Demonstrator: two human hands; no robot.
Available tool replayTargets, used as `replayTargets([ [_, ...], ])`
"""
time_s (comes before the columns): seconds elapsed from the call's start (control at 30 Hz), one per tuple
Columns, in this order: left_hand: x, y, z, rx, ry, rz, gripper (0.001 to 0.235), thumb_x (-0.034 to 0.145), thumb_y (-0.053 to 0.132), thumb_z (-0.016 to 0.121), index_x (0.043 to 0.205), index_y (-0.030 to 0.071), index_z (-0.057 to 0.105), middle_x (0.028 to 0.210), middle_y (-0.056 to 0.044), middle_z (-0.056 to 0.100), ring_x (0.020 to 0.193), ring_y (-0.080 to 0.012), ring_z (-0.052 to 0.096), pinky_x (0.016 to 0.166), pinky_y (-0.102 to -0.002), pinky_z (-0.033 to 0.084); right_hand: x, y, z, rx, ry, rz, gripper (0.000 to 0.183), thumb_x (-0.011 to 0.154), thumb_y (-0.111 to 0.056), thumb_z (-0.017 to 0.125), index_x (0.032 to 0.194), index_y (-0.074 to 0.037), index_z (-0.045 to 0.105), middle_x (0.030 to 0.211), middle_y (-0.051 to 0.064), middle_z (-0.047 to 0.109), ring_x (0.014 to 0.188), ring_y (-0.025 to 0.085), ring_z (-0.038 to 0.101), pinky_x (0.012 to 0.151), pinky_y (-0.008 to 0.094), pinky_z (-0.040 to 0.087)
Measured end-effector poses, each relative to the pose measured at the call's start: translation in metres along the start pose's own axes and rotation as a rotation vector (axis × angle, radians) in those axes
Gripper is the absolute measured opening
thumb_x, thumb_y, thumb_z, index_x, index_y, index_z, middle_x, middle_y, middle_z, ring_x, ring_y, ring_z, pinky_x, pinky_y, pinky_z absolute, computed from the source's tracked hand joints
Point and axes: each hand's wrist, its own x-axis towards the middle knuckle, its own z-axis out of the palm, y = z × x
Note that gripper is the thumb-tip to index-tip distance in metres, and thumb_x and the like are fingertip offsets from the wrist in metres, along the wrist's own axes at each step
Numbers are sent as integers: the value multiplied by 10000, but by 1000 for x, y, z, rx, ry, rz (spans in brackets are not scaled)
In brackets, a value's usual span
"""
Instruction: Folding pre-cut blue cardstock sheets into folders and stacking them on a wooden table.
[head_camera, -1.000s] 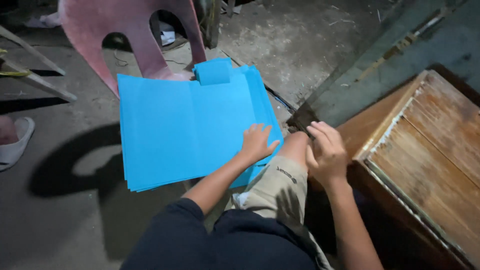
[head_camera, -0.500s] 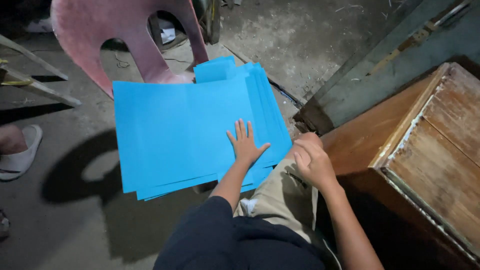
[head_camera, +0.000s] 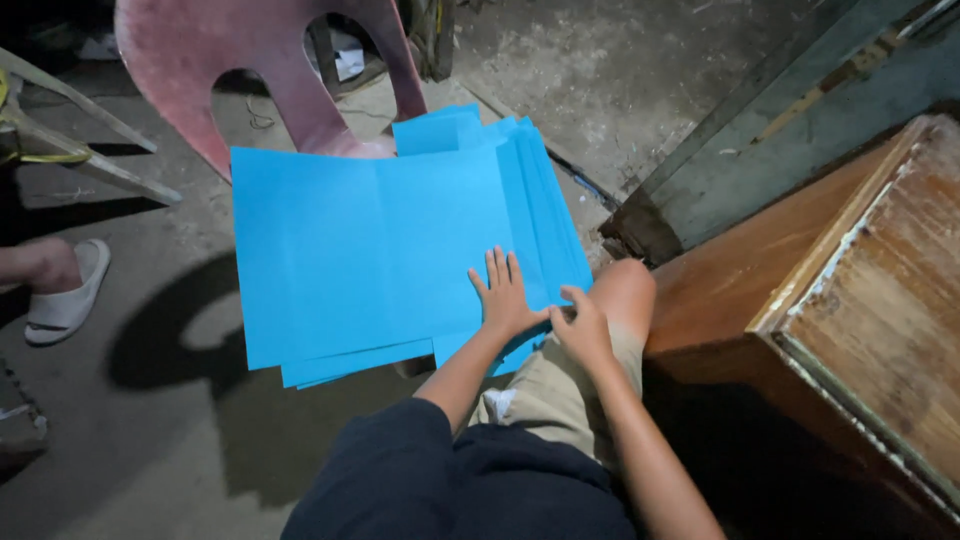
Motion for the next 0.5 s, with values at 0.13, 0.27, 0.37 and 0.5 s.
replayTargets([
  [0.13,5,7,5,-20,-10,-30,1391,724,853,645,1631,-45,91,1691,-328,-37,1574,-491,-77,1099,-853,-22,16,6,6,-260,-26,97,543,897,-526,680,1397,-333,596,1309,-74,712,1246,223,659,1071,475,517],
  [0.27,2,11,5,-2,-13,-84,1311,782,773,676,1642,-20,83,1706,-294,-38,1581,-462,-84,1105,-835,-47,22,0,10,-423,-157,154,548,931,-513,565,1438,-304,573,1262,-72,748,1201,250,697,1077,523,481],
  [0.37,5,14,1,-45,-8,-117,1252,822,702,695,1643,-18,82,1705,-294,-41,1579,-464,-91,1088,-852,-55,23,-4,12,-435,-150,149,540,942,-528,537,1428,-299,587,1247,-64,757,1240,280,675,1093,527,455],
  [0.5,10,22,2,-66,7,-150,1244,823,721,686,1656,21,82,1699,-308,-50,1568,-494,-94,1047,-885,-67,14,-18,1,-319,-89,175,499,956,-511,518,1383,-274,621,1271,-56,745,1280,276,642,1101,521,458],
])
